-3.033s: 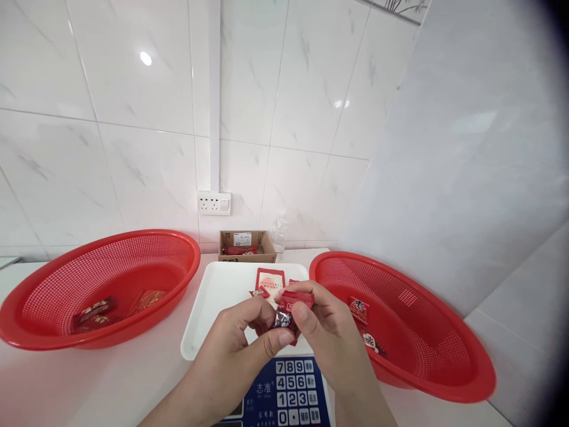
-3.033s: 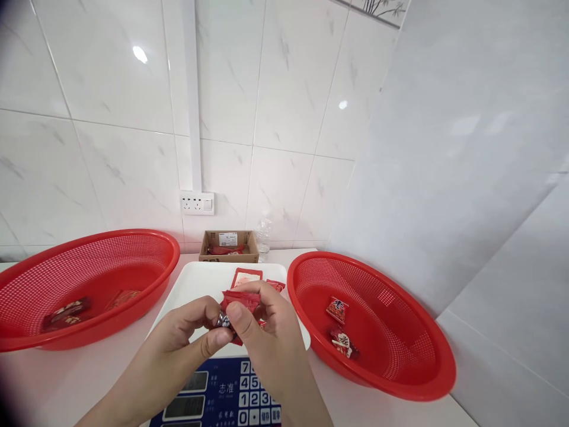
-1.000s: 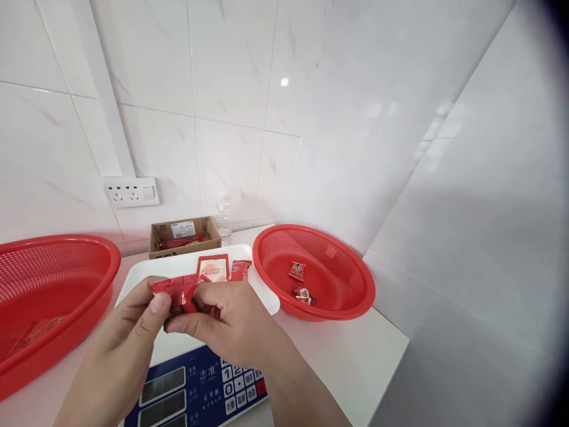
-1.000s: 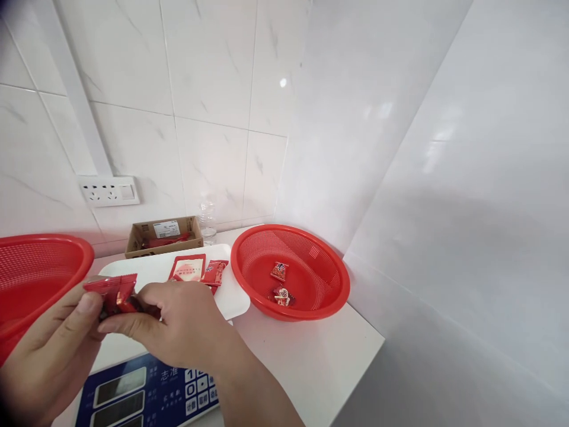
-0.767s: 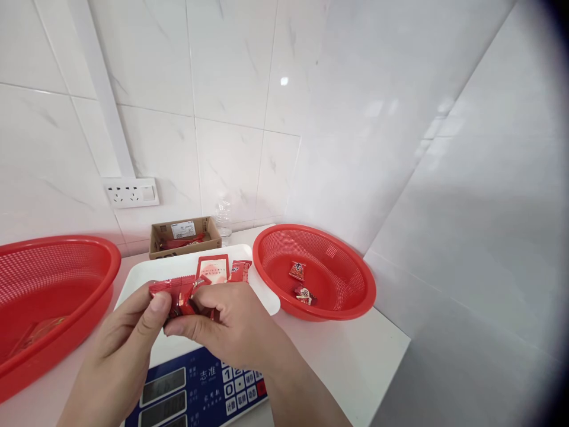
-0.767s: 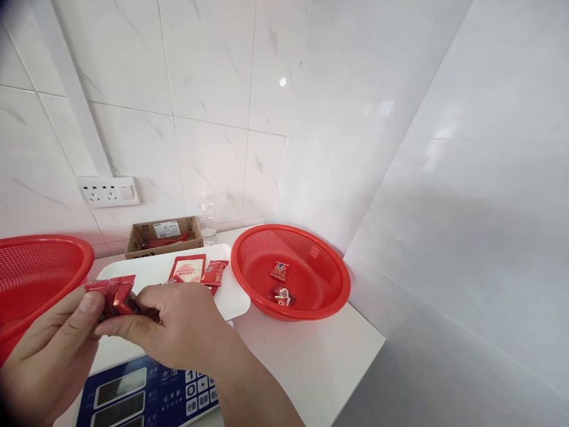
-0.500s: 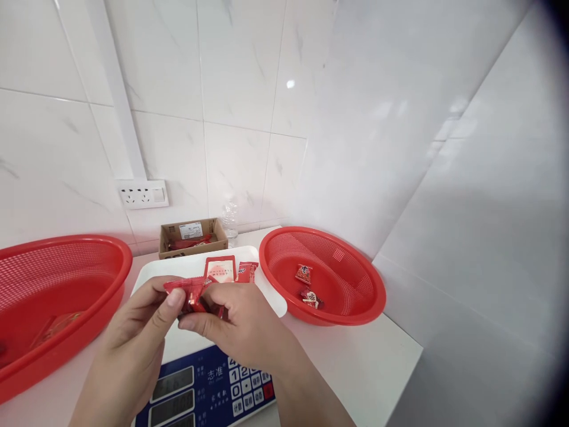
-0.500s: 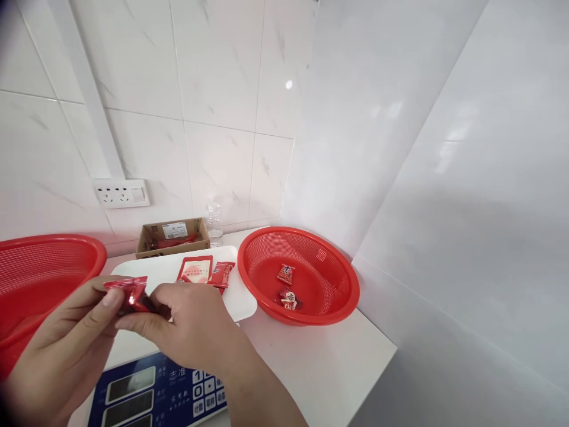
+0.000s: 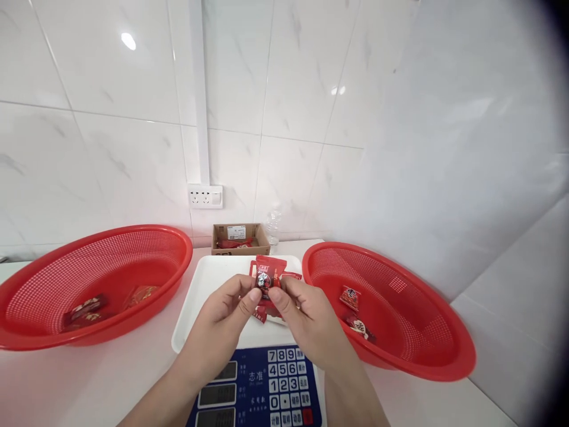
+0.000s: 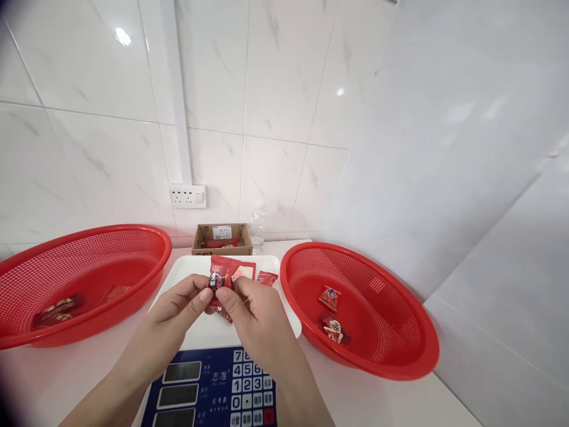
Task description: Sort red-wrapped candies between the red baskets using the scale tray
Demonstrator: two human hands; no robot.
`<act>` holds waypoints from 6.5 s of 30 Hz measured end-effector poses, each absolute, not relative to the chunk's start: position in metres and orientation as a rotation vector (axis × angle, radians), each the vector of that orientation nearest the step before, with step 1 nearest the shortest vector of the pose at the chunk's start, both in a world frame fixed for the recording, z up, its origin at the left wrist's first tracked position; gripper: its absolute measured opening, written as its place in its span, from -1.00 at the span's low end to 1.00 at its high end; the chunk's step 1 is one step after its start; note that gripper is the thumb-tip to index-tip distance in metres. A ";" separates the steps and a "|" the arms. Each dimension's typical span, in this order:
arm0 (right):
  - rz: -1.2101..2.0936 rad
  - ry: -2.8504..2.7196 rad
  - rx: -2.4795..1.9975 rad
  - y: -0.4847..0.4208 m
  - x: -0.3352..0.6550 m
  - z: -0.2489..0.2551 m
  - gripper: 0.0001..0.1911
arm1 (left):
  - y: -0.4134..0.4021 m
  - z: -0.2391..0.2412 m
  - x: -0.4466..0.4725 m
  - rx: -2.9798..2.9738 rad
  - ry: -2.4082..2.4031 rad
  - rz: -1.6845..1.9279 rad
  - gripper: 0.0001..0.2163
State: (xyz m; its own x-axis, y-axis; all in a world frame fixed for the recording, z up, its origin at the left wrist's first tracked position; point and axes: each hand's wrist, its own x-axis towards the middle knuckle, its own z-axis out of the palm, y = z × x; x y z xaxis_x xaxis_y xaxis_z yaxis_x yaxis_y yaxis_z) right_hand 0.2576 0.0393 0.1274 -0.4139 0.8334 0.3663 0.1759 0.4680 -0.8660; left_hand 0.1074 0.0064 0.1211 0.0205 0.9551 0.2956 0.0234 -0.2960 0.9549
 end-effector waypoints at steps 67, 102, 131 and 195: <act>0.716 -1.703 -0.706 0.031 0.253 0.127 -0.58 | -0.005 0.120 0.105 1.628 0.963 1.256 -0.62; 0.762 -1.852 -0.835 0.037 0.262 0.131 -0.61 | 0.000 0.116 0.109 1.484 1.078 1.312 -0.68; 1.060 -1.815 -0.736 0.028 0.261 0.136 -0.72 | -0.006 0.114 0.109 1.393 1.187 1.627 -0.67; 1.249 -1.291 -0.379 0.035 0.245 0.122 -0.83 | -0.012 0.121 0.109 1.949 1.200 1.709 -0.91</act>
